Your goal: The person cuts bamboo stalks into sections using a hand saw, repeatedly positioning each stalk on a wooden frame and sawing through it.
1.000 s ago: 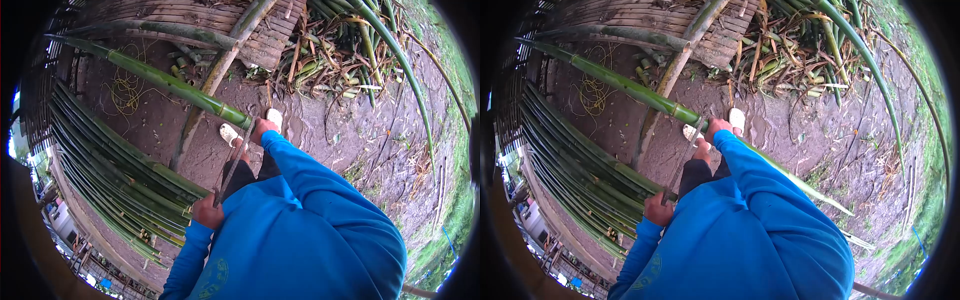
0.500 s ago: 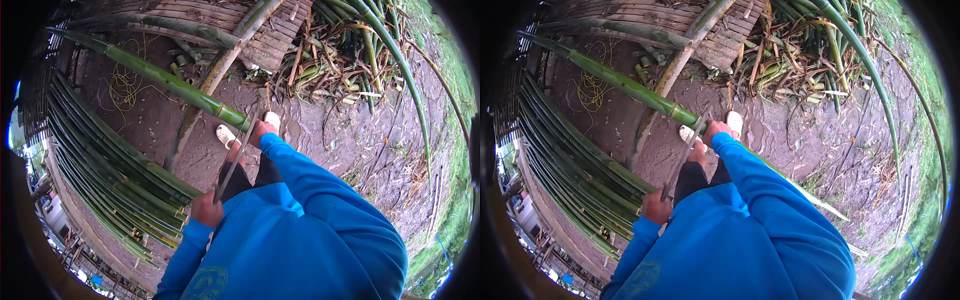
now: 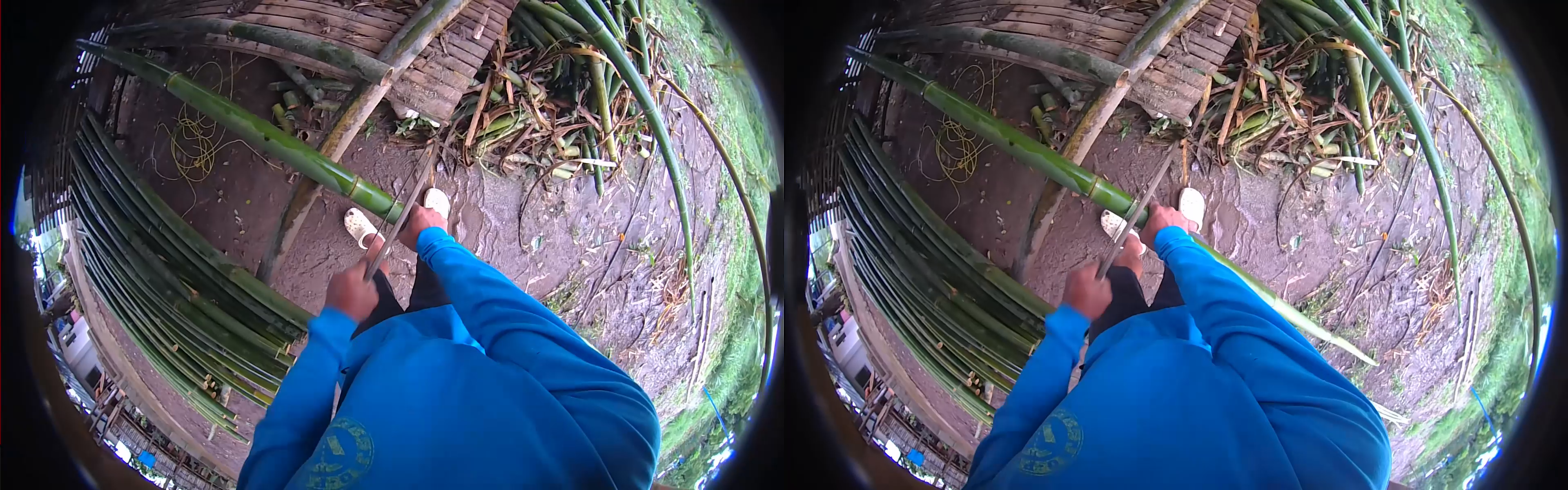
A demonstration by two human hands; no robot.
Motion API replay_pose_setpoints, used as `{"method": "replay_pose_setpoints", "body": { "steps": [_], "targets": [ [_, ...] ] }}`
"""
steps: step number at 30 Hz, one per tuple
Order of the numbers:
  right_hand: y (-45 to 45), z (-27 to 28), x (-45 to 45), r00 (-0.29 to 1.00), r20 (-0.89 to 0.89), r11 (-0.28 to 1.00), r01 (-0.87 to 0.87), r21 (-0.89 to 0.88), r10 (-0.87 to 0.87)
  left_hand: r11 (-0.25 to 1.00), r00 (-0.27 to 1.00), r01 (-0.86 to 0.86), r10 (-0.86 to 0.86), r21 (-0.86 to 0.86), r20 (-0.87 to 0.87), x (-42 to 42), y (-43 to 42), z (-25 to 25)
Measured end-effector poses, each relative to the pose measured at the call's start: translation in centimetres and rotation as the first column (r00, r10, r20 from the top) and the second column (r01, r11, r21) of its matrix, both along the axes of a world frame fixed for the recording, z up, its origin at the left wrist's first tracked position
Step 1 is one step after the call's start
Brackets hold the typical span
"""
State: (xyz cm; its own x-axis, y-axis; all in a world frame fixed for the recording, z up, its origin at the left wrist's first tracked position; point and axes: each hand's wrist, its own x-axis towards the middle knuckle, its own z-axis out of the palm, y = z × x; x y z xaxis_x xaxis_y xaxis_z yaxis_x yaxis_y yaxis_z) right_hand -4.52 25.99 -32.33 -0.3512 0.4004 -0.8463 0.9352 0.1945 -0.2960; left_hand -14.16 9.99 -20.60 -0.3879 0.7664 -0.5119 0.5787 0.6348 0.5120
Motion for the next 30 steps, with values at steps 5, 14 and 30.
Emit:
{"method": "replay_pose_setpoints", "body": {
  "steps": [5, 14, 30],
  "targets": [
    [1.2, 0.5, 0.0, 0.999, 0.042, 1.000, -0.004, 0.008, 0.003, 0.988, 0.998, -0.061, 0.058, -0.143, -0.021, 0.7, -0.1, 4.8],
    [-0.4, -0.5, 0.2, 0.999, 0.030, 0.999, 0.038, -0.013, -0.038, 0.998, 0.999, 0.016, -0.018, -0.054, -0.028, 1.0, 2.1, -3.0],
    [-2.5, -0.2, 0.0, 1.000, -0.014, 0.998, -0.016, 0.066, 0.017, 0.989, 0.999, -0.013, 0.006, -0.150, -0.044, 0.5, 3.3, -3.7]
  ]
}}
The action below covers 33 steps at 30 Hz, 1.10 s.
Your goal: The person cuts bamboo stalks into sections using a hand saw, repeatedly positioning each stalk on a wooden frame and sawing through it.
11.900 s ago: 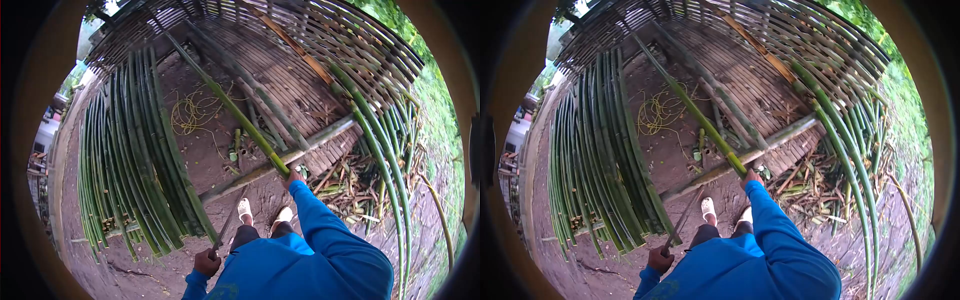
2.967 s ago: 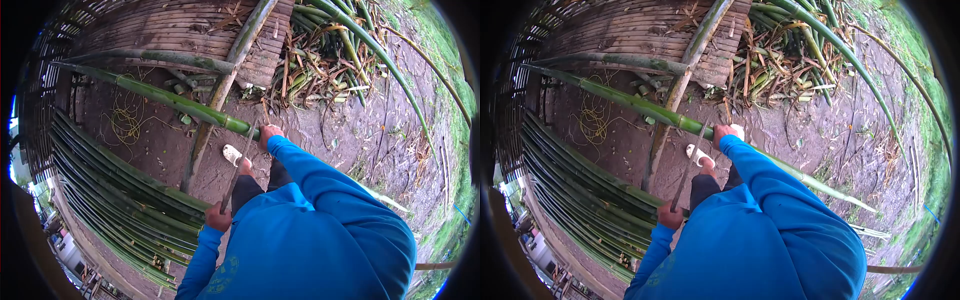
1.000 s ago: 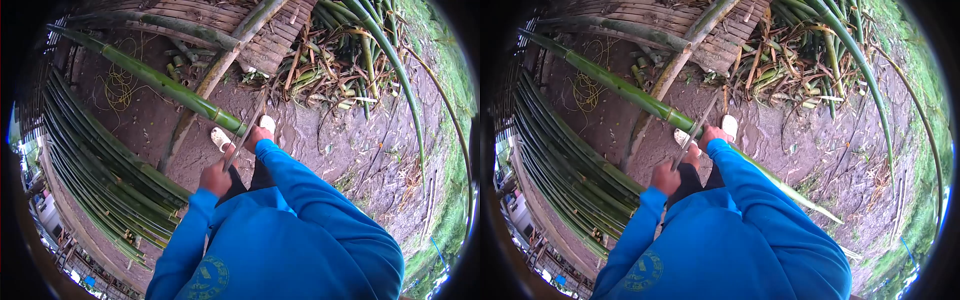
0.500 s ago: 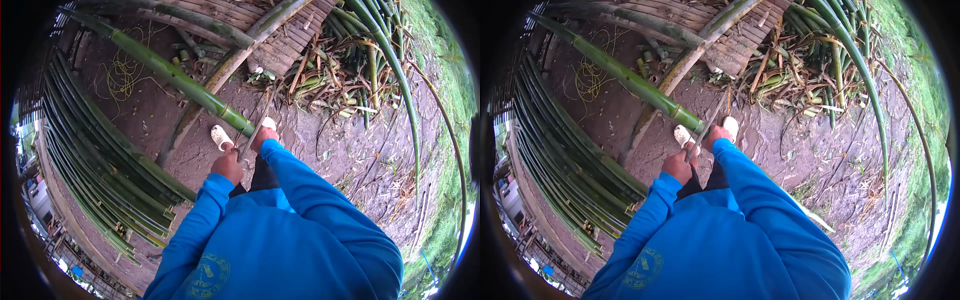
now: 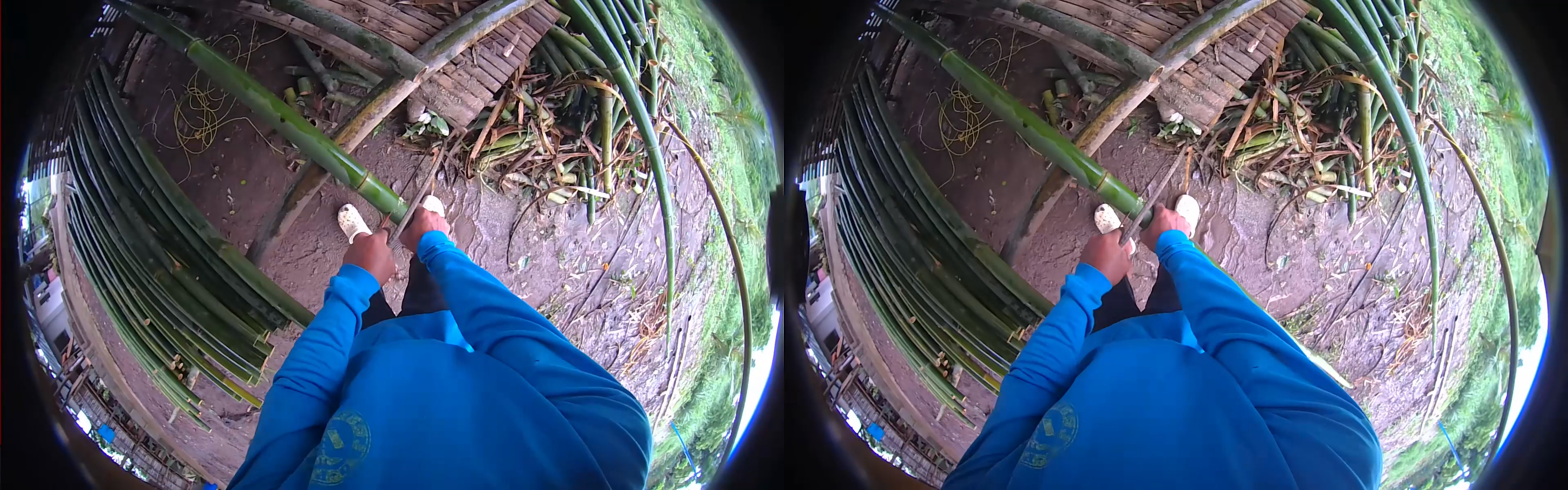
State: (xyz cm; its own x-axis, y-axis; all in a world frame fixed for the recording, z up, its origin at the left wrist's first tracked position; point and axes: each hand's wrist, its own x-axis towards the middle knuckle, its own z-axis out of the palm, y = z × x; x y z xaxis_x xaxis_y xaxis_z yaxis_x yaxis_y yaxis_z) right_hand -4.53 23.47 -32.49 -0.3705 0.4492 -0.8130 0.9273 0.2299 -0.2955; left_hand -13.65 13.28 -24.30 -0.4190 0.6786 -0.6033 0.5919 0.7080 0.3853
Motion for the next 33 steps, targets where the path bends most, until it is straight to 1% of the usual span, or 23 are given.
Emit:
{"method": "replay_pose_setpoints", "body": {
  "steps": [1, 2, 4, 5, 6, 8, 9, 11, 14, 15, 17, 18, 20, 23, 25, 26, 27, 28, 29, 30, 31, 32, 33],
  "targets": [
    [0.2, 0.7, -0.2, 1.000, -0.019, 1.000, 0.016, 0.012, -0.015, 0.999, 1.000, 0.003, -0.003, 0.036, 0.004, -0.3, 0.0, 0.6],
    [1.2, 0.9, -0.4, 1.000, -0.013, 1.000, -0.009, 0.017, 0.009, 1.000, 1.000, 0.012, -0.012, 0.016, 0.015, -0.2, 0.1, 1.5],
    [1.2, 1.2, -0.3, 0.999, -0.001, 0.999, -0.045, -0.022, 0.045, 0.996, 0.998, 0.045, -0.042, -0.073, 0.040, 0.5, -1.4, 8.3],
    [-1.6, 1.8, 0.9, 0.999, 0.023, 0.997, -0.036, -0.069, 0.037, 0.989, 0.997, -0.009, 0.020, -0.147, 0.079, 1.1, -4.8, 12.4],
    [-1.5, 1.6, 0.9, 0.999, 0.017, 0.997, -0.037, -0.061, 0.038, 0.983, 0.993, -0.074, 0.089, -0.167, 0.082, 0.9, -7.0, 15.5],
    [0.4, 1.2, -0.2, 1.000, 0.004, 1.000, 0.014, 0.001, -0.014, 0.996, 0.994, -0.075, 0.078, -0.041, 0.079, 1.4, -11.0, 19.8],
    [0.3, 1.7, -0.1, 0.999, -0.014, 0.999, 0.031, -0.006, -0.031, 0.997, 0.996, -0.067, 0.069, -0.040, 0.062, 1.4, -11.1, 20.0],
    [0.4, 2.5, -0.2, 0.997, -0.047, 0.998, 0.058, -0.018, -0.059, 0.998, 0.998, -0.057, 0.058, -0.037, 0.031, 1.2, -10.6, 19.5],
    [0.3, 1.4, -0.1, 0.999, -0.035, 0.999, 0.014, 0.032, -0.013, 0.998, 0.999, -0.049, 0.049, 0.028, 0.009, 0.9, -10.3, 15.0],
    [0.5, 1.4, -0.1, 0.998, -0.047, 0.998, 0.045, 0.043, -0.043, 0.998, 0.999, -0.048, 0.047, 0.049, 0.022, 0.8, -10.0, 14.8],
    [1.0, 1.7, 0.0, 0.999, -0.033, 1.000, -0.007, 0.027, 0.008, 0.995, 0.998, -0.053, 0.049, 0.087, 0.046, 0.6, -10.0, 14.9],
    [1.0, 2.1, -0.2, 0.999, -0.032, 0.999, -0.035, 0.015, 0.035, 0.998, 0.998, -0.036, 0.033, 0.057, 0.046, 0.6, -10.1, 15.0],
    [0.8, 1.4, -0.1, 0.999, -0.040, 1.000, -0.006, 0.015, 0.007, 1.000, 0.999, 0.003, -0.003, 0.001, 0.040, 0.4, -10.0, 15.3],
    [1.0, 1.2, 0.0, 0.999, -0.003, 0.999, 0.033, 0.011, -0.033, 0.999, 1.000, 0.008, -0.007, -0.041, 0.020, 0.7, -9.9, 16.6],
    [1.2, 1.8, -0.3, 0.998, 0.044, 0.999, 0.052, -0.012, -0.051, 0.999, 0.999, 0.033, -0.031, -0.041, 0.032, 0.8, -11.4, 16.9],
    [1.2, 2.1, -0.3, 0.999, 0.028, 0.999, 0.026, -0.023, -0.025, 0.998, 0.998, 0.048, -0.047, -0.037, 0.041, 0.6, -11.7, 16.4],
    [1.4, 2.9, -0.6, 1.000, 0.010, 1.000, 0.003, -0.024, -0.002, 1.000, 0.999, 0.017, -0.018, 0.006, 0.041, 0.1, -10.8, 13.9],
    [1.7, 3.0, -0.5, 1.000, -0.004, 0.999, -0.027, -0.018, 0.027, 0.998, 0.999, -0.021, 0.018, 0.055, 0.046, -0.4, -9.2, 10.3],
    [1.7, 2.5, -0.5, 1.000, -0.008, 0.998, -0.003, -0.057, 0.003, 0.999, 0.996, -0.008, 0.005, 0.040, 0.084, -1.2, -6.4, 7.2],
    [1.8, 1.7, -1.2, 1.000, 0.000, 1.000, 0.000, -0.028, 0.000, 1.000, 0.994, -0.019, 0.017, 0.019, 0.107, -1.7, -3.7, 4.5],
    [1.2, 1.1, -1.4, 1.000, 0.014, 1.000, 0.005, -0.009, -0.005, 0.999, 0.999, 0.011, -0.010, -0.037, 0.045, -1.4, -2.0, 2.2],
    [0.7, 0.8, -0.5, 0.999, 0.047, 0.999, 0.028, 0.017, -0.028, 0.995, 0.998, 0.057, -0.056, -0.088, 0.004, -0.3, -0.9, 0.8],
    [0.9, 0.6, -0.4, 0.999, 0.049, 1.000, 0.003, 0.001, -0.003, 0.994, 0.996, 0.081, -0.078, -0.074, 0.037, 0.0, -0.2, 0.5]
  ]
}}
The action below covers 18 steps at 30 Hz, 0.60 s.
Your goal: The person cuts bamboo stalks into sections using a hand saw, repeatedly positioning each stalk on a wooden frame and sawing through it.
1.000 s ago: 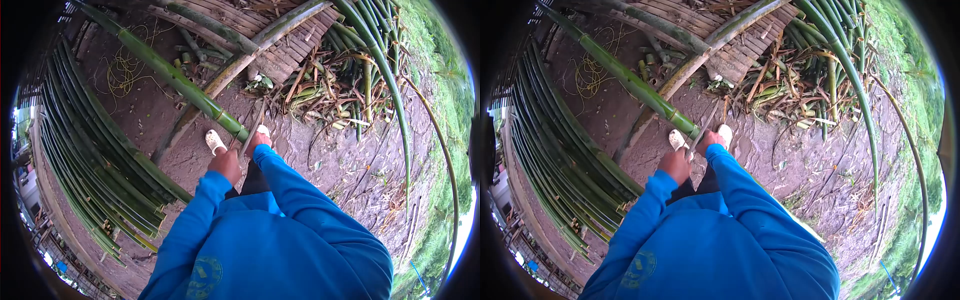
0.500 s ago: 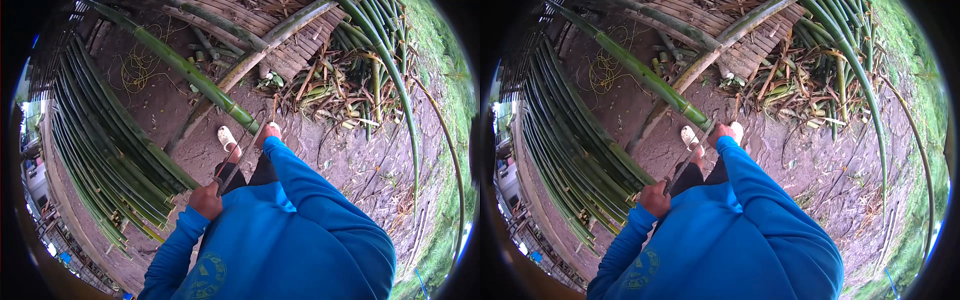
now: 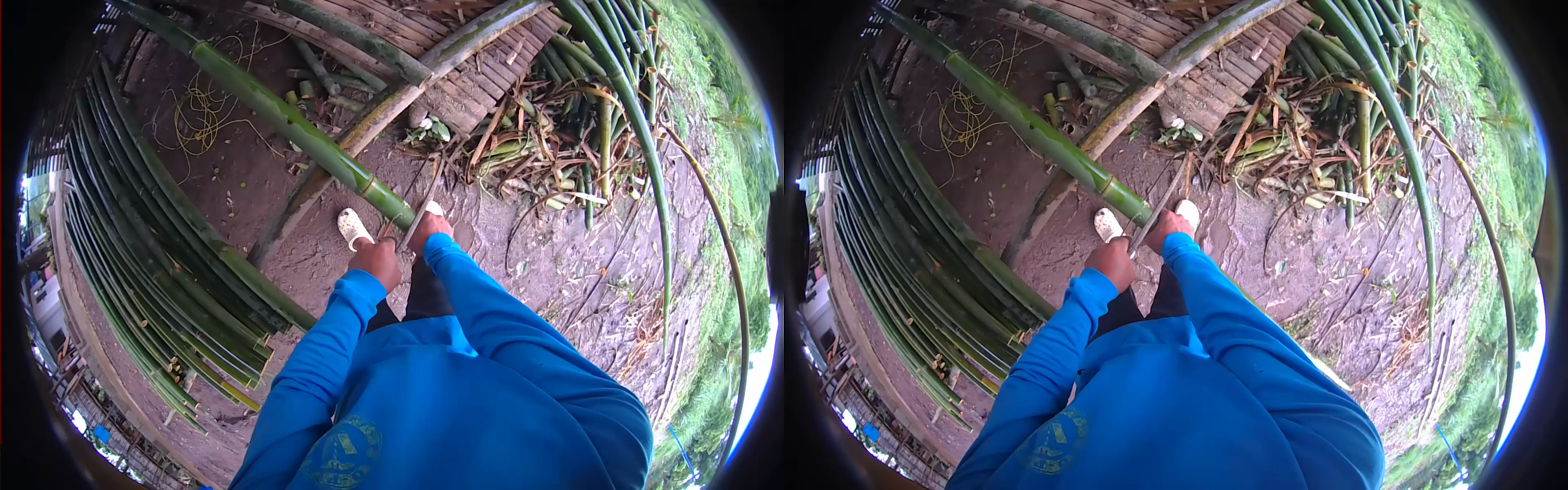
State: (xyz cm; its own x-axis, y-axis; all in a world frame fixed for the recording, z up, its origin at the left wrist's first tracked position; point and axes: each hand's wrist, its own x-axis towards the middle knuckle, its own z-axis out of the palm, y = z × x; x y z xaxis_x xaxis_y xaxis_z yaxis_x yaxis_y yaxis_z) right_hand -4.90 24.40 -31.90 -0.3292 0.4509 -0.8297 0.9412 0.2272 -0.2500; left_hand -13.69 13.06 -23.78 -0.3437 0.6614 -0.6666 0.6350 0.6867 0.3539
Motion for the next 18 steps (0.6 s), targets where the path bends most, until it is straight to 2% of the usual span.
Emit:
{"method": "replay_pose_setpoints", "body": {
  "steps": [4, 5, 6, 9, 11, 15, 18],
  "targets": [
    [-0.5, 0.5, 0.0, 1.000, -0.009, 0.998, -0.003, 0.061, 0.004, 1.000, 0.998, 0.013, -0.011, -0.024, 0.057, -0.3, 2.5, 2.2],
    [-1.7, -1.0, 0.7, 0.994, -0.110, 0.989, 0.044, 0.144, -0.028, 0.998, 0.997, 0.004, 0.001, -0.058, 0.075, 0.2, 3.1, 2.8],
    [-2.2, -3.8, 1.6, 0.995, -0.101, 0.990, 0.026, 0.141, -0.012, 0.998, 0.997, -0.004, 0.009, -0.067, 0.072, 0.7, 3.8, 2.8],
    [-2.4, -3.0, 1.2, 0.998, -0.059, 0.984, -0.012, 0.179, 0.023, 0.999, 0.994, -0.029, 0.033, -0.045, 0.104, -0.3, 2.0, 4.2],
    [-2.0, -3.8, 1.1, 0.999, -0.048, 0.988, 0.003, 0.157, 0.005, 0.998, 0.999, -0.019, 0.017, 0.061, 0.035, 0.1, -2.6, 4.8],
    [-1.0, -1.0, 0.1, 1.000, -0.021, 0.995, 0.009, 0.095, -0.007, 0.994, 0.993, -0.100, 0.103, -0.050, 0.051, 1.1, -10.0, 13.6],
    [-0.3, -0.3, -0.2, 0.997, 0.056, 0.999, -0.052, 0.008, 0.051, 0.996, 0.996, -0.079, 0.081, -0.051, 0.042, 0.8, -10.4, 14.1]
  ]
}}
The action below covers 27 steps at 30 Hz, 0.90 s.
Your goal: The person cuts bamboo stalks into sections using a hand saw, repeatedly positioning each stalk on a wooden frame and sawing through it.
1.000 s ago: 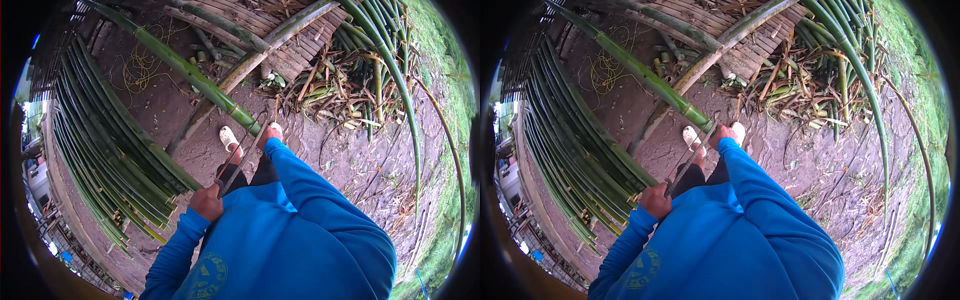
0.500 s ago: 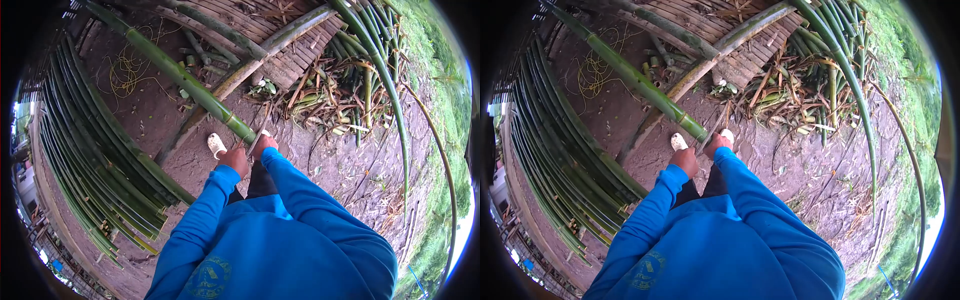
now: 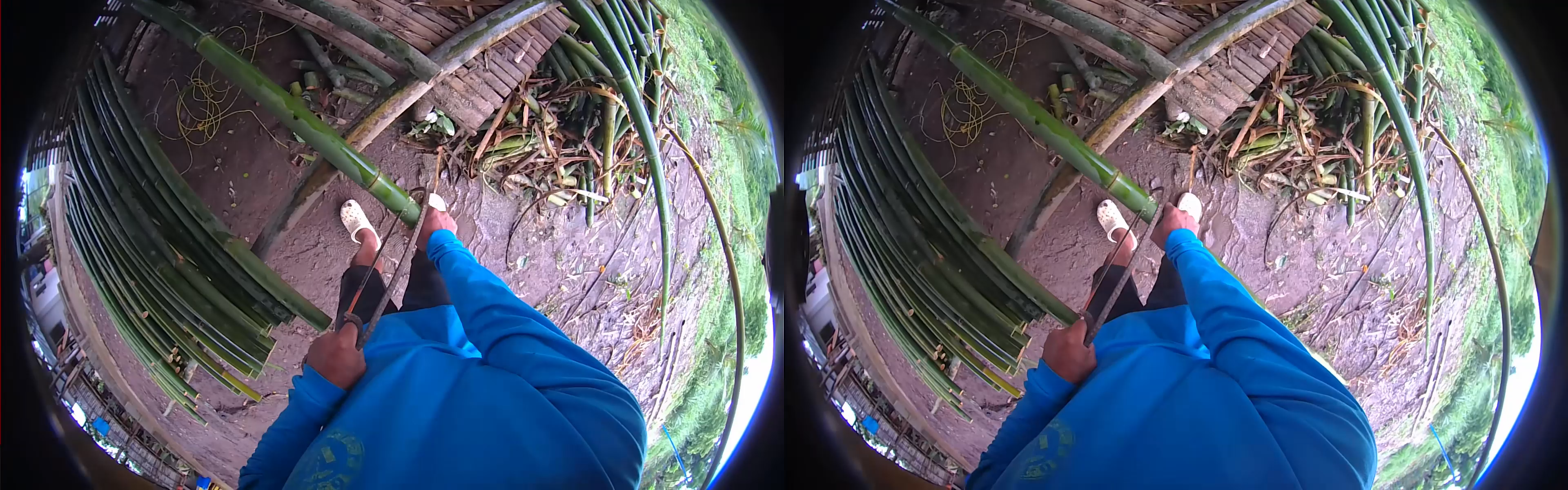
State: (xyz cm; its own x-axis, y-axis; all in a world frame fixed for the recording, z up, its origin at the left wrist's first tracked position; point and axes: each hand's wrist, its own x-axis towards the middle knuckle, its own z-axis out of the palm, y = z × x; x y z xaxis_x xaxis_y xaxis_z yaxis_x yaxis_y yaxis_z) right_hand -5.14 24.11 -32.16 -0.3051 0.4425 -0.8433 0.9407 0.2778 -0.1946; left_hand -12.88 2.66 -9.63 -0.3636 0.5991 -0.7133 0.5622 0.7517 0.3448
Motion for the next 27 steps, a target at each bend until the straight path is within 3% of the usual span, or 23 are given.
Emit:
{"method": "replay_pose_setpoints", "body": {
  "steps": [2, 5, 8, 11, 12, 14, 17, 19, 21, 24, 26, 27],
  "targets": [
    [0.1, 0.4, -0.1, 0.998, -0.046, 0.999, 0.031, 0.015, -0.031, 0.999, 1.000, -0.023, 0.022, 0.041, 0.012, -1.0, 2.9, -4.2],
    [0.4, 1.1, -0.3, 0.998, -0.057, 0.999, 0.030, 0.019, -0.028, 0.981, 1.000, -0.009, 0.011, 0.193, -0.013, -1.8, 8.0, -17.4],
    [0.1, 1.5, -0.1, 0.999, -0.050, 0.999, 0.022, 0.029, -0.021, 0.978, 0.998, -0.001, 0.014, 0.208, -0.060, -1.2, 8.9, -15.8],
    [-0.1, 0.0, 0.5, 0.998, -0.057, 0.999, 0.018, 0.043, -0.016, 0.986, 0.999, -0.053, 0.051, 0.161, 0.012, -0.6, 3.9, -6.8],
    [0.4, 2.2, -0.1, 0.994, -0.103, 0.999, 0.050, 0.018, -0.048, 0.988, 0.998, -0.059, 0.054, 0.145, 0.040, -0.5, 0.7, -4.4],
    [0.5, 1.7, -0.2, 0.997, -0.073, 1.000, 0.004, 0.031, -0.002, 0.993, 0.998, -0.052, 0.054, 0.106, -0.013, -0.3, -2.6, -2.4],
    [0.0, 0.9, -0.2, 0.997, -0.072, 0.999, -0.012, 0.037, 0.015, 0.984, 0.999, -0.038, 0.039, 0.173, -0.002, -1.5, 0.9, -8.9],
    [-0.2, 0.8, 0.0, 0.998, -0.067, 0.998, 0.002, 0.055, 0.002, 0.980, 0.998, 0.065, -0.064, 0.187, -0.015, -2.0, 5.3, -17.2],
    [-0.5, 0.6, 0.5, 0.998, -0.067, 1.000, -0.008, 0.026, 0.010, 0.996, 1.000, 0.015, -0.016, 0.088, 0.017, -1.6, 7.8, -15.8],
    [-1.4, 1.5, 0.3, 0.997, -0.080, 0.998, -0.003, 0.065, 0.008, 0.994, 1.000, 0.024, -0.021, 0.108, -0.023, -1.1, 6.9, -13.1],
    [0.4, 1.5, 0.5, 0.999, -0.047, 0.999, 0.008, 0.047, -0.006, 1.000, 1.000, 0.021, -0.021, 0.007, 0.005, -0.9, 5.2, -7.1],
    [0.1, 1.6, 0.5, 0.999, -0.033, 1.000, 0.011, 0.006, -0.011, 0.998, 0.999, 0.030, -0.031, 0.049, 0.034, -1.3, 2.7, -5.7]
  ]
}}
